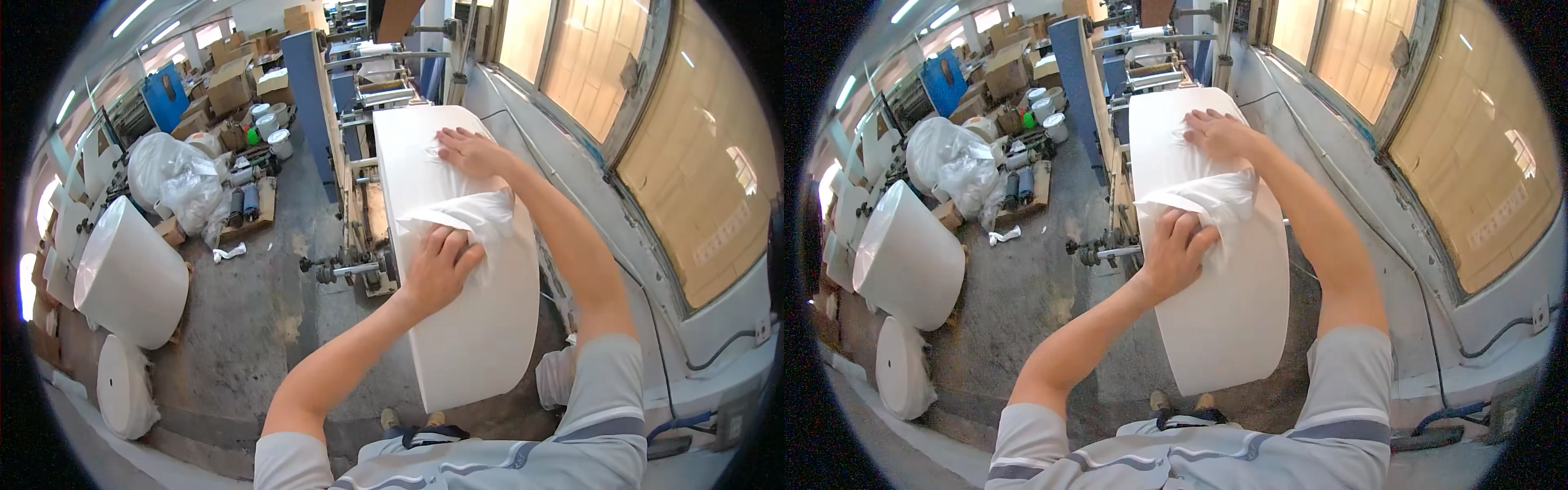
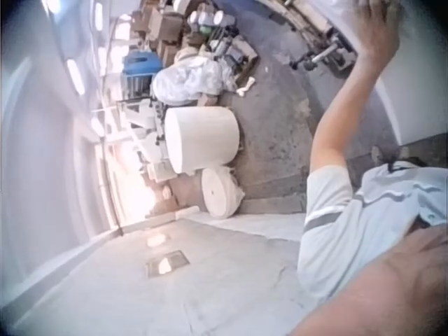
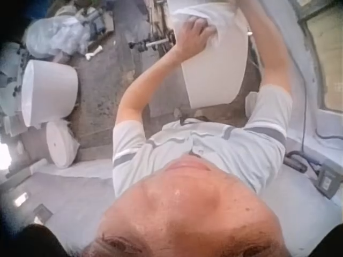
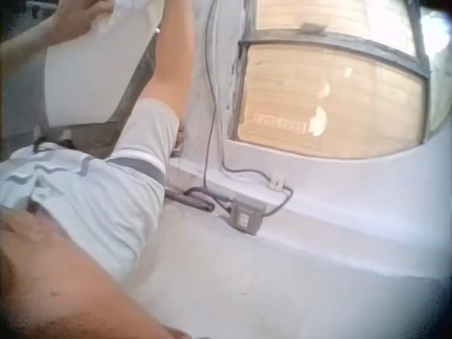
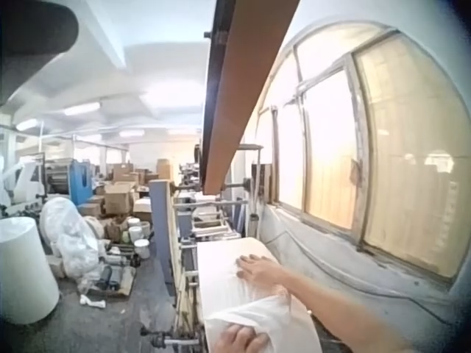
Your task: Loading a large roll of paper onto a machine spindle and removing the protective wrapping.
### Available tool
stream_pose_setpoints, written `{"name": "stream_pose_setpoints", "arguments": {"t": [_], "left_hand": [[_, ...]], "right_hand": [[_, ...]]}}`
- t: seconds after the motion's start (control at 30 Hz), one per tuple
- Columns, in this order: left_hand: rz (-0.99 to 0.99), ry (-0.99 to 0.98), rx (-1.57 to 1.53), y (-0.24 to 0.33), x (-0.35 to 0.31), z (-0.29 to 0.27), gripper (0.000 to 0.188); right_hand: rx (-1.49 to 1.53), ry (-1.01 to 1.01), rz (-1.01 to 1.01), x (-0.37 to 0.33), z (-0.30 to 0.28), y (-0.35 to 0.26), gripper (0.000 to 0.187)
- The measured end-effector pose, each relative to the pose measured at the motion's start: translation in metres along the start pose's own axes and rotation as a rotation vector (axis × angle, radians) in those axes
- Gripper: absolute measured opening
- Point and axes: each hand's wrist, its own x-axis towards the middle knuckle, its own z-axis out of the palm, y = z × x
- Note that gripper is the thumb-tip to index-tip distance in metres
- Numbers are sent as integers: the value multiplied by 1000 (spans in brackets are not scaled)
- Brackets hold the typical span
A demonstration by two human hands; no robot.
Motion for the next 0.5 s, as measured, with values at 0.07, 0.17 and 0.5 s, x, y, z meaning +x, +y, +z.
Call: {"name": "stream_pose_setpoints", "arguments": {"t": [0.07,0.17,0.5], "left_hand": [[20,7,3,2,-3,1,29],[27,2,9,-1,-10,3,29],[60,35,24,7,-5,4,30]], "right_hand": [[-34,0,63,8,3,-3,65],[-100,-17,20,16,0,-12,67],[619,228,234,-107,-53,-5,40]]}}
